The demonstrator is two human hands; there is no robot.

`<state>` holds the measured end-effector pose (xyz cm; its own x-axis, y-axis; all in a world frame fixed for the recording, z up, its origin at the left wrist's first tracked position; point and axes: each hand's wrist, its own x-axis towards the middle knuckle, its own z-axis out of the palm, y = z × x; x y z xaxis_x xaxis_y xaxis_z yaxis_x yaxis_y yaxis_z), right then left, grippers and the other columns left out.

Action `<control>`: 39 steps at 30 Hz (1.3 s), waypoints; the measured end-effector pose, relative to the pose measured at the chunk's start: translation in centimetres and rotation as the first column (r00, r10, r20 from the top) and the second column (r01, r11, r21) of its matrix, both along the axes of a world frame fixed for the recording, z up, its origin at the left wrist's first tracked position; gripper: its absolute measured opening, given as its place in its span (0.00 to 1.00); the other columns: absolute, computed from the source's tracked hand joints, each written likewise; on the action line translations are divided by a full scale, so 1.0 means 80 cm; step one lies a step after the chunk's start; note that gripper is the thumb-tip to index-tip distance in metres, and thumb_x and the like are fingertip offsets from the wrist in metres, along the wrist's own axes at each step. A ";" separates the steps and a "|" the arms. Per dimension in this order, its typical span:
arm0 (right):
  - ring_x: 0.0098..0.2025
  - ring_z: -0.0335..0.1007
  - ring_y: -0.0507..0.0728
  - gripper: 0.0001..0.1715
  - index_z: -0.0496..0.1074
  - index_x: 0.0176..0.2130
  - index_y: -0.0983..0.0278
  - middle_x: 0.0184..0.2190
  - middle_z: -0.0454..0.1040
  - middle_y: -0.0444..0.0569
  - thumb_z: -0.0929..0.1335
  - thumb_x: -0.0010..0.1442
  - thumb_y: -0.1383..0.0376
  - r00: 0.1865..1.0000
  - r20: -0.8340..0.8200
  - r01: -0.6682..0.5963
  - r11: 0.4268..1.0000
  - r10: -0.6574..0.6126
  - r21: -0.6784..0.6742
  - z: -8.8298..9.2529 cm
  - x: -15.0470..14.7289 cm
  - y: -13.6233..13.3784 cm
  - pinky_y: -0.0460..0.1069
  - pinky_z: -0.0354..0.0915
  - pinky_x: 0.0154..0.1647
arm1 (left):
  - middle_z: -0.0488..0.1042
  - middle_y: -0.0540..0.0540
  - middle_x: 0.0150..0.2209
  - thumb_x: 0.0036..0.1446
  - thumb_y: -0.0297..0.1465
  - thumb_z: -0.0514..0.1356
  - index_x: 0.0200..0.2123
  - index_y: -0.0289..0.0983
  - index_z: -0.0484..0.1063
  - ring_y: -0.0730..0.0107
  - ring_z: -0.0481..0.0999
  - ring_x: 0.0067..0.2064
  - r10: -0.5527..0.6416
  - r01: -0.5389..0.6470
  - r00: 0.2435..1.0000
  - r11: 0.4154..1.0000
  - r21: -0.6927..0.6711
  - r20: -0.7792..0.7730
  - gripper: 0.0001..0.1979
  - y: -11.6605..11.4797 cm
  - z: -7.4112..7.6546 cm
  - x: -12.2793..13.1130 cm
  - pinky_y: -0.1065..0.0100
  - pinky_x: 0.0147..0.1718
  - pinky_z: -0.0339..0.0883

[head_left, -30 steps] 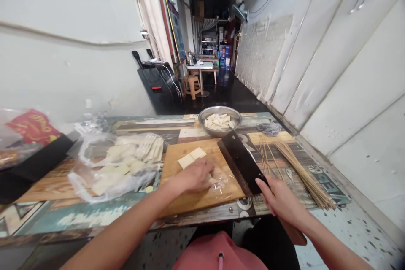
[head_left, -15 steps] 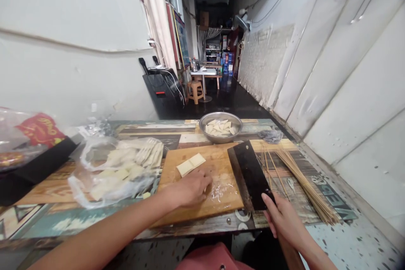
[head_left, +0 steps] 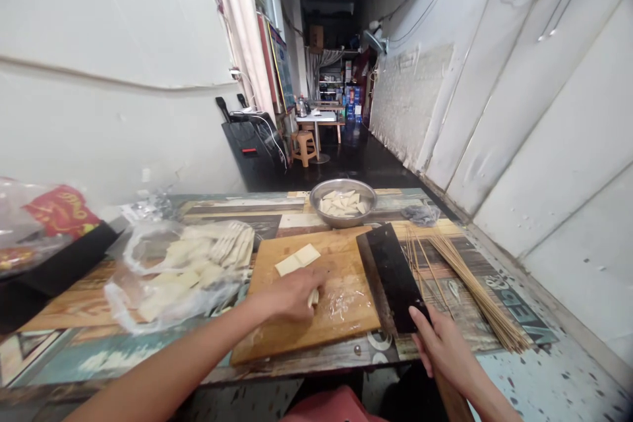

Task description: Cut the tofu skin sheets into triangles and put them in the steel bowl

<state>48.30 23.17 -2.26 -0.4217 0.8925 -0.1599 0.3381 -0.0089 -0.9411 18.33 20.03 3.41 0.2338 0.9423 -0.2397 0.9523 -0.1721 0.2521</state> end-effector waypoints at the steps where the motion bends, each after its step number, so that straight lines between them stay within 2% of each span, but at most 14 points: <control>1: 0.10 0.56 0.49 0.21 0.55 0.28 0.60 0.13 0.60 0.35 0.57 0.60 0.47 1.000 -0.003 0.004 1.000 -0.004 -0.003 -0.001 0.000 0.000 0.43 0.51 0.11 | 0.69 0.48 0.34 0.36 0.27 0.58 0.35 0.39 0.67 0.62 0.69 0.36 0.033 -0.026 0.995 0.997 -0.074 0.099 0.17 0.009 0.001 -0.002 0.67 0.33 0.63; 2: 0.10 0.56 0.49 0.21 0.55 0.28 0.60 0.13 0.60 0.35 0.57 0.60 0.47 1.000 -0.004 0.008 1.000 -0.008 -0.004 -0.002 0.000 0.000 0.43 0.51 0.11 | 0.68 0.49 0.31 0.36 0.27 0.58 0.35 0.39 0.67 0.65 0.69 0.33 0.089 -0.052 0.971 0.985 -0.162 0.224 0.17 0.020 0.001 -0.006 0.68 0.30 0.62; 4: 0.10 0.56 0.49 0.22 0.55 0.27 0.60 0.13 0.60 0.35 0.56 0.60 0.46 1.000 -0.006 0.017 1.000 -0.017 -0.003 -0.004 0.000 0.000 0.43 0.51 0.11 | 0.67 0.51 0.28 0.37 0.29 0.58 0.36 0.38 0.66 0.70 0.67 0.28 0.239 -0.072 0.837 0.940 -0.333 0.493 0.17 0.051 0.005 -0.013 0.70 0.25 0.62; 7: 0.10 0.56 0.49 0.22 0.55 0.28 0.60 0.13 0.60 0.35 0.56 0.60 0.46 1.000 -0.018 0.024 1.000 -0.024 -0.017 -0.005 0.000 0.000 0.43 0.52 0.11 | 0.67 0.49 0.30 0.45 0.32 0.57 0.41 0.36 0.64 0.74 0.68 0.27 0.376 -0.180 0.611 0.923 -0.340 0.697 0.17 0.113 0.025 -0.024 0.69 0.28 0.66; 10: 0.10 0.57 0.49 0.22 0.54 0.28 0.60 0.13 0.60 0.35 0.56 0.60 0.46 0.999 -0.022 0.023 0.999 -0.024 -0.027 -0.004 -0.001 -0.001 0.44 0.52 0.11 | 0.69 0.43 0.39 0.52 0.35 0.54 0.51 0.36 0.57 0.71 0.71 0.36 0.377 -0.387 0.608 0.909 -0.153 0.699 0.23 0.171 0.055 -0.033 0.65 0.35 0.68; 12: 0.10 0.57 0.49 0.22 0.54 0.27 0.60 0.13 0.59 0.35 0.56 0.60 0.46 1.000 -0.017 0.022 0.999 -0.022 -0.029 -0.003 -0.001 -0.002 0.44 0.52 0.11 | 0.68 0.40 0.46 0.51 0.37 0.56 0.56 0.37 0.52 0.66 0.71 0.43 0.400 -0.466 0.649 0.881 -0.077 0.647 0.29 0.187 0.069 -0.040 0.63 0.39 0.67; 14: 0.10 0.56 0.49 0.21 0.54 0.27 0.60 0.13 0.59 0.34 0.56 0.60 0.46 1.000 -0.007 0.015 1.000 -0.015 -0.027 -0.002 0.000 -0.003 0.44 0.52 0.11 | 0.67 0.39 0.49 0.44 0.37 0.62 0.54 0.38 0.58 0.57 0.67 0.50 0.434 -0.516 0.708 0.857 -0.012 0.558 0.33 0.175 0.067 -0.048 0.61 0.45 0.64; 17: 0.10 0.56 0.49 0.21 0.54 0.28 0.60 0.13 0.59 0.35 0.55 0.60 0.46 0.999 0.039 -0.014 1.000 0.015 -0.018 0.003 0.002 -0.001 0.44 0.52 0.12 | 0.69 0.40 0.49 0.34 0.36 0.67 0.43 0.38 0.69 0.47 0.62 0.55 0.482 -0.541 0.787 0.839 0.055 0.385 0.28 0.112 0.037 -0.058 0.57 0.51 0.56; 20: 0.12 0.59 0.51 0.21 0.57 0.30 0.60 0.14 0.60 0.37 0.52 0.62 0.49 0.979 0.183 -0.098 0.994 0.086 0.055 0.020 -0.008 0.008 0.45 0.55 0.14 | 0.71 0.37 0.44 0.44 0.41 0.62 0.42 0.35 0.70 0.50 0.68 0.48 0.500 -0.493 0.866 0.851 0.180 0.011 0.22 0.041 -0.005 -0.059 0.58 0.47 0.59; 22: 0.19 0.67 0.54 0.20 0.61 0.32 0.62 0.19 0.68 0.44 0.52 0.64 0.54 0.929 0.351 -0.209 0.950 0.119 0.232 0.039 -0.027 0.016 0.47 0.60 0.22 | 0.72 0.38 0.41 0.51 0.39 0.56 0.42 0.34 0.70 0.56 0.70 0.44 0.464 -0.421 0.881 0.857 0.296 -0.088 0.18 0.009 -0.025 -0.054 0.62 0.44 0.61; 23: 0.24 0.70 0.55 0.20 0.63 0.32 0.63 0.23 0.71 0.48 0.52 0.64 0.57 0.893 0.435 -0.281 0.900 0.118 0.333 0.050 -0.040 0.021 0.48 0.61 0.27 | 0.72 0.39 0.40 0.53 0.37 0.55 0.42 0.33 0.70 0.58 0.70 0.43 0.446 -0.397 0.892 0.851 0.344 -0.072 0.16 -0.001 -0.032 -0.051 0.63 0.43 0.61; 26: 0.35 0.72 0.59 0.19 0.67 0.35 0.66 0.32 0.75 0.56 0.53 0.64 0.62 0.773 0.623 -0.478 0.753 0.117 0.451 0.080 -0.085 0.030 0.48 0.60 0.33 | 0.72 0.41 0.37 0.54 0.36 0.55 0.38 0.34 0.71 0.61 0.70 0.41 0.429 -0.389 0.903 0.813 0.432 0.007 0.13 -0.014 -0.039 -0.038 0.65 0.41 0.60; 29: 0.34 0.73 0.59 0.19 0.69 0.37 0.66 0.31 0.76 0.56 0.54 0.64 0.62 0.667 0.730 -0.604 0.680 0.145 0.417 0.097 -0.121 0.033 0.48 0.59 0.31 | 0.72 0.42 0.34 0.54 0.35 0.55 0.32 0.35 0.71 0.62 0.69 0.39 0.419 -0.400 0.906 0.792 0.461 0.064 0.10 -0.019 -0.038 -0.031 0.66 0.38 0.60; 39: 0.33 0.73 0.61 0.20 0.70 0.36 0.67 0.31 0.76 0.57 0.54 0.63 0.63 0.516 0.840 -0.733 0.593 0.165 0.334 0.117 -0.146 0.036 0.49 0.61 0.30 | 0.71 0.44 0.32 0.53 0.33 0.56 0.30 0.36 0.72 0.64 0.68 0.36 0.409 -0.403 0.907 0.772 0.492 0.100 0.08 -0.022 -0.045 -0.038 0.66 0.35 0.57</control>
<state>36.64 26.03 7.11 -0.8012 0.5853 -0.1248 0.5978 0.7925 -0.1208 15.27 18.29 -0.20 -0.1970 0.9397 0.2795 0.9642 0.1342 0.2286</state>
